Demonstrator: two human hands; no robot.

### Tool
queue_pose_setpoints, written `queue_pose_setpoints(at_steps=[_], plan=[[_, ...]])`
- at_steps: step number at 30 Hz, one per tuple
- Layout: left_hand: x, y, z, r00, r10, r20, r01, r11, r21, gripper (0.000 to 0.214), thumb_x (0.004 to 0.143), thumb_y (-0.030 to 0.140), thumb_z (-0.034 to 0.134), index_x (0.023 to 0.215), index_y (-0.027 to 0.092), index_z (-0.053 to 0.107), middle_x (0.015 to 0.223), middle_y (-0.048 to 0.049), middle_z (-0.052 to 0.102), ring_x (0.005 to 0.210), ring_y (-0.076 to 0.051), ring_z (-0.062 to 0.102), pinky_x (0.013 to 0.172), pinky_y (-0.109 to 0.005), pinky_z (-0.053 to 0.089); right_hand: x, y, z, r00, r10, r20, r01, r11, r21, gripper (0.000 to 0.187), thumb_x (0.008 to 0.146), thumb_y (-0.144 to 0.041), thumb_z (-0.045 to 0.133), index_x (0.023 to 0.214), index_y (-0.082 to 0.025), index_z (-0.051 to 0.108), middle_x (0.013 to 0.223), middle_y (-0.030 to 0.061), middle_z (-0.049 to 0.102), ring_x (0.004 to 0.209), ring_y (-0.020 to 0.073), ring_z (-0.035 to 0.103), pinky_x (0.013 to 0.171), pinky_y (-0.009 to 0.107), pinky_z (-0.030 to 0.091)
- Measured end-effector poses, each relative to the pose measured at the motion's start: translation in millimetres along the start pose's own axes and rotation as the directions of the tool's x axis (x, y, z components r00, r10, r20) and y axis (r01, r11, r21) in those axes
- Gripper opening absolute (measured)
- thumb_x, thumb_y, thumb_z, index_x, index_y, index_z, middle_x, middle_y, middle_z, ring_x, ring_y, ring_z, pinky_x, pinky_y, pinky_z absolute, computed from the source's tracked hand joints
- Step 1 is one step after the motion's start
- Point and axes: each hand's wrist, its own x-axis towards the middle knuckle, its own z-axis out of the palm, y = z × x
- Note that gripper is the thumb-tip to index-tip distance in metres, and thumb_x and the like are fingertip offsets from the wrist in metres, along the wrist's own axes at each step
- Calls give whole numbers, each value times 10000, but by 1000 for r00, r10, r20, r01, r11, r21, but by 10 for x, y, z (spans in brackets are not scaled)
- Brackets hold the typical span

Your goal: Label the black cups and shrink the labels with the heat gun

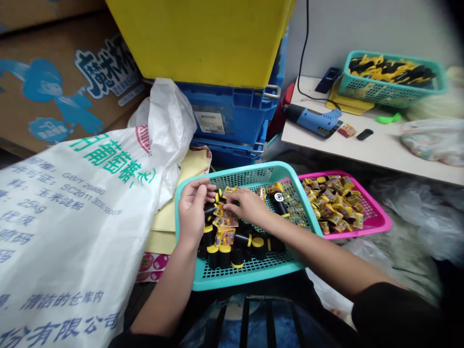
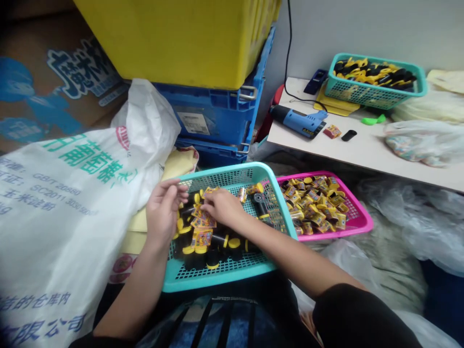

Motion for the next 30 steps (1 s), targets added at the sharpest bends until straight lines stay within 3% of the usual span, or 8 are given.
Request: queue_pose_setpoints(at_steps=[4,7,10,12,14,17,26,30], plan=[[-6,-26,16,996,9,87,-27,977,209,192,765,263,746,941,193,715,1040,-61,692,1017,-166,634,872,-244,503,-57,45,-261,996,82,-34,-62,920,388,213,854,-333,663,779,-134,649,778,21,635,708,119,526,684,245,378],[-17,-31,52,969,-150,195,115,976,184,414,654,183,822,1042,210,680,826,-13,688,816,-147,666,730,-231,534,-109,60,-426,994,90,-58,-46,852,521,341,833,-468,651,783,-131,625,732,16,606,659,110,498,648,243,379],[-10,-39,60,969,-189,162,166,976,142,419,677,182,803,1063,207,642,588,56,607,532,-96,590,540,-188,489,-192,67,-503,996,87,-35,-61,883,465,430,907,-544,519,768,-140,572,758,36,601,689,121,513,658,258,387],[6,-49,52,976,-175,132,156,977,142,388,687,185,793,1039,200,631,565,57,616,504,-96,592,516,-181,483,-288,42,-478,979,113,169,-154,956,251,437,919,-559,499,787,-149,571,765,49,608,680,143,525,641,278,386],[17,-63,45,973,-189,130,167,973,159,348,699,192,781,1008,195,621,568,44,646,501,-104,611,512,-185,493,-412,-7,-386,896,167,410,-157,986,-60,382,843,-535,636,847,-154,605,816,70,630,713,186,556,643,303,396],[17,-83,53,964,-228,139,200,962,187,234,715,217,771,893,191,622,565,27,670,480,-106,616,495,-185,495,-587,-66,-211,880,167,445,-30,954,-299,384,783,-462,734,961,-138,629,1008,129,630,934,282,579,753,357,441],[30,-27,81,982,-191,-1,191,981,27,244,642,288,847,814,156,735,784,-38,762,719,-127,700,699,-214,554,-608,-104,-254,957,84,279,-74,996,-46,290,806,-311,707,1028,-134,648,1001,95,634,884,225,605,784,332,476],[47,29,91,970,-238,-41,234,969,-79,361,552,271,897,869,164,762,799,-31,774,698,-120,701,691,-209,564,-484,-201,-104,945,-144,292,111,986,128,372,785,-135,743,1149,-118,669,1163,119,615,1090,221,576,993,329,438]])
